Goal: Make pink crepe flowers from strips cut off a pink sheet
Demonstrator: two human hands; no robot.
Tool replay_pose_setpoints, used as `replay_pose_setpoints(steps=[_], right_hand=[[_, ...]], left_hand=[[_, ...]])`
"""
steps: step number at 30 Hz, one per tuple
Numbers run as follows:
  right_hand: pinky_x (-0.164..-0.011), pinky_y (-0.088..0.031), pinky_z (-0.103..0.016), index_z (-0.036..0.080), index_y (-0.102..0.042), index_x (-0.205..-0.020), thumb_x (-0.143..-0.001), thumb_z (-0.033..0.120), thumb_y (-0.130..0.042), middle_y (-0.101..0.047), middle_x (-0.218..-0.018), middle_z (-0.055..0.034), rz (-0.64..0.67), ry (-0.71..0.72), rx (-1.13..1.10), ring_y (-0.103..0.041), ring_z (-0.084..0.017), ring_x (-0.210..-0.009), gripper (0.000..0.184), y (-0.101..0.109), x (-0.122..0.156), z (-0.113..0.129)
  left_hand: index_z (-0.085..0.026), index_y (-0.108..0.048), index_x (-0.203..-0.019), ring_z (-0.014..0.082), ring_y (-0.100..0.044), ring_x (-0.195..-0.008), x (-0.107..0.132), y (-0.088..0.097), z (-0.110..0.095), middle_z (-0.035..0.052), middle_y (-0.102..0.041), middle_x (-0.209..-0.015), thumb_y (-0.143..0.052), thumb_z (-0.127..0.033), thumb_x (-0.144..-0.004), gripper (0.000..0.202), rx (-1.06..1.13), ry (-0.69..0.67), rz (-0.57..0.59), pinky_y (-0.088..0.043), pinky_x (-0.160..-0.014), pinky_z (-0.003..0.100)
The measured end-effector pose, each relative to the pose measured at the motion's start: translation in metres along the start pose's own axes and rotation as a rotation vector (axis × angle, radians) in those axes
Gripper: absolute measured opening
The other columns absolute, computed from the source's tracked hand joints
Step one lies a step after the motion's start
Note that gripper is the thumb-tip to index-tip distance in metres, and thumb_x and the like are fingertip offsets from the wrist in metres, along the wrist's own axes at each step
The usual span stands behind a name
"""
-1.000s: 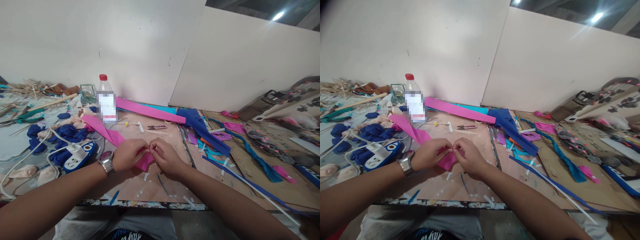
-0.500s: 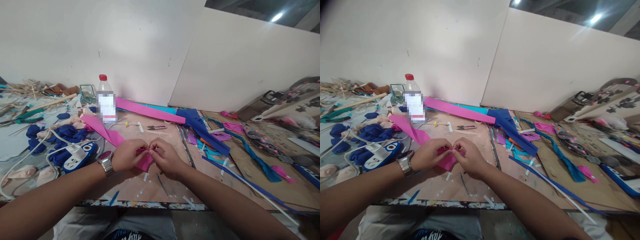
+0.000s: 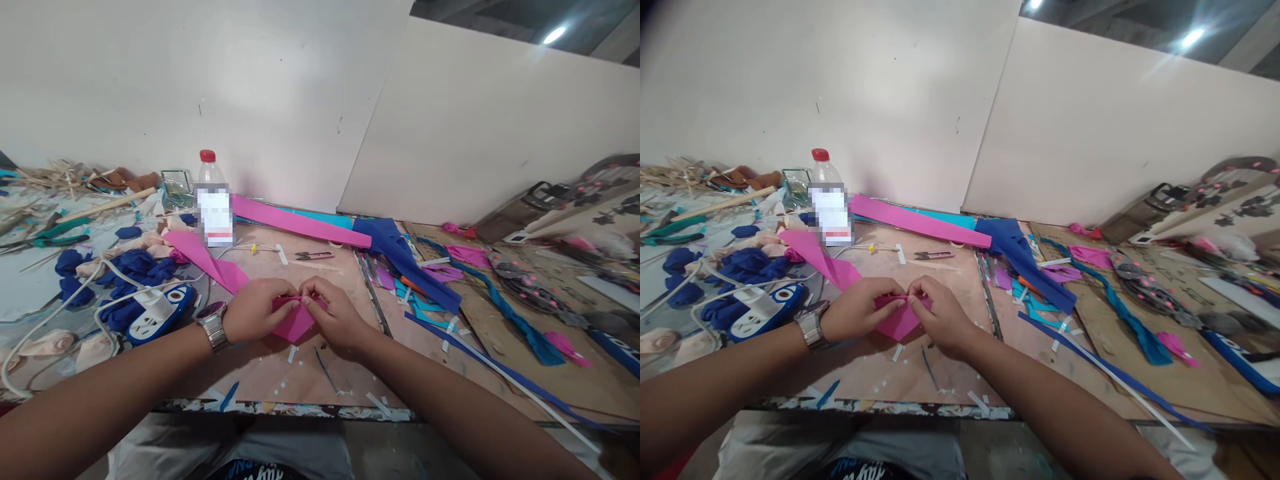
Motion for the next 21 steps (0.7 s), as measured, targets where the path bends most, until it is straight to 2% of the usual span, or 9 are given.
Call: replay_pose_setpoints(steps=[4, 10, 17, 21], right_hand=[[-0.079, -0.045, -0.031, 0.021, -0.062, -0.098, -0.094, 0.019, -0.055, -0.063, -0.094, -0.0029, -0.013, 0.013, 0.008, -0.058, -0.019, -0.087, 0.008, 0.000, 0.001, -0.001], [-0.079, -0.045, -0.032, 0.021, -0.062, -0.095, -0.094, 0.019, -0.056, -0.064, -0.093, -0.0033, -0.028, 0.043, 0.043, -0.059, -0.019, -0.087, 0.007, 0.002, 0.001, 0.003], [-0.081, -0.047, -0.033, 0.023, -0.062, -0.098, -0.090, 0.016, -0.060, -0.063, -0.095, -0.0037, -0.034, 0.085, 0.058, -0.059, -0.020, -0.089, 0.010, 0.004, 0.002, 0.008], [-0.081, -0.047, -0.034, 0.023, -0.061, -0.093, -0.089, 0.013, -0.059, -0.062, -0.094, -0.0040, -0.029, 0.131, 0.068, -0.059, -0.021, -0.089, 0.011, 0.005, 0.001, 0.013]], left_hand=[[-0.018, -0.071, -0.089, 0.0160, -0.063, -0.075, -0.001, 0.001, 0.005, 0.0022, -0.072, -0.083, -0.054, -0.032, -0.095, 0.023, 0.109, 0.038, -0.001, -0.045, -0.069, 0.027], [-0.018, -0.072, -0.088, 0.0153, -0.063, -0.075, -0.001, -0.001, 0.010, 0.0012, -0.072, -0.082, -0.056, -0.032, -0.093, 0.022, 0.245, 0.091, 0.014, -0.046, -0.069, 0.026], [-0.017, -0.073, -0.088, 0.0153, -0.062, -0.074, -0.001, -0.001, 0.010, 0.0016, -0.073, -0.081, -0.055, -0.031, -0.093, 0.023, 0.242, 0.087, 0.011, -0.046, -0.068, 0.026], [-0.017, -0.072, -0.086, 0.0151, -0.063, -0.074, -0.001, -0.001, 0.008, 0.0015, -0.073, -0.080, -0.056, -0.028, -0.092, 0.021, 0.221, 0.062, 0.002, -0.046, -0.068, 0.026]])
Point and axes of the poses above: each hand's wrist, its own x-axis away from the middle knuckle, its own y-axis out of the back of the hand, z = x × y, the point moved 6 cm from there along -x, towards the middle knuckle
